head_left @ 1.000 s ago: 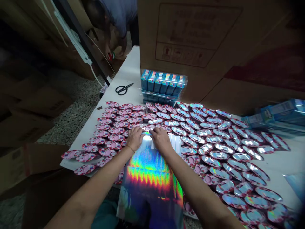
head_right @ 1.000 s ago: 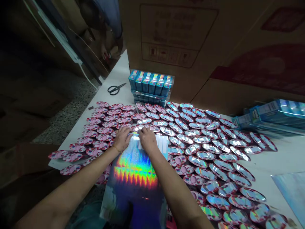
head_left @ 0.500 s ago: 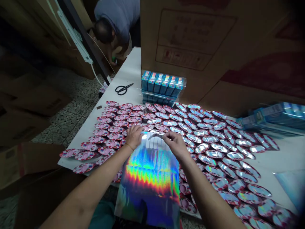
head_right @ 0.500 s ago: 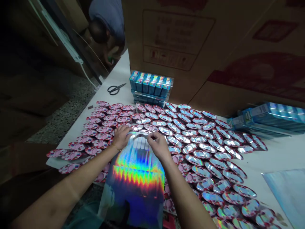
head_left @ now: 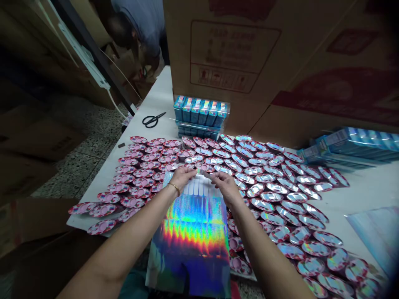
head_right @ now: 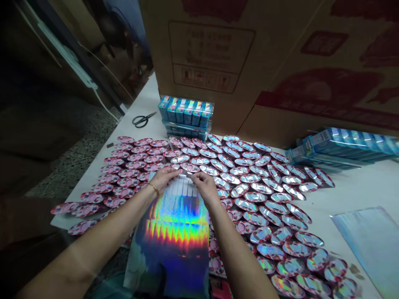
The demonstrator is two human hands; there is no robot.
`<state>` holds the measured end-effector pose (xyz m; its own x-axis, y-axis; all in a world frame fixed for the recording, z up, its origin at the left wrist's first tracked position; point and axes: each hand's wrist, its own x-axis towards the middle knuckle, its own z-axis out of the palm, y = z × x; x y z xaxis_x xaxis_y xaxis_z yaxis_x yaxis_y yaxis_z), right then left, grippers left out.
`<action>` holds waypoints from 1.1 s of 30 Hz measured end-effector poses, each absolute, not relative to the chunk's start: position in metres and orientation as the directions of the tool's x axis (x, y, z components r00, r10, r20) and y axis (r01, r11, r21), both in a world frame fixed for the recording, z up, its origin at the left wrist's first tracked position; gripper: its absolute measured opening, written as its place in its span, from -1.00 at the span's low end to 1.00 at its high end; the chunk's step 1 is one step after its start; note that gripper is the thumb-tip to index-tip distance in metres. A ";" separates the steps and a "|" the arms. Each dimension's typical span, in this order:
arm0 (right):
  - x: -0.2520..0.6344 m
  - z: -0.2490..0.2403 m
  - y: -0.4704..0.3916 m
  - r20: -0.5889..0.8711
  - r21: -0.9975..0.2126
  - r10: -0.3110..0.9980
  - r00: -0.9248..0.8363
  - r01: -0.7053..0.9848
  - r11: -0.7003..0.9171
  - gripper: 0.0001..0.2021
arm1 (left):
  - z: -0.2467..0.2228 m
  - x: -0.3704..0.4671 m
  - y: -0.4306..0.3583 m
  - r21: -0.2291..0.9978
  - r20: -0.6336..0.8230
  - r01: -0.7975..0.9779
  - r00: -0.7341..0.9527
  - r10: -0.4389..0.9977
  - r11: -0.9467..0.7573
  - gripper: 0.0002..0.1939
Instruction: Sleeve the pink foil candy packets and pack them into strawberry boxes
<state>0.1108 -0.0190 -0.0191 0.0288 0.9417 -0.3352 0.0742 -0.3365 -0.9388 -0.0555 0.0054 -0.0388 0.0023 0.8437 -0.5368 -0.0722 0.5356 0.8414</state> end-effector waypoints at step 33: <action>0.033 -0.062 -0.006 0.132 -0.330 0.886 -0.444 0.823 0.462 -0.76 | -0.055 -0.155 0.000 0.433 -0.106 0.899 0.123 0.987 -0.065 -0.92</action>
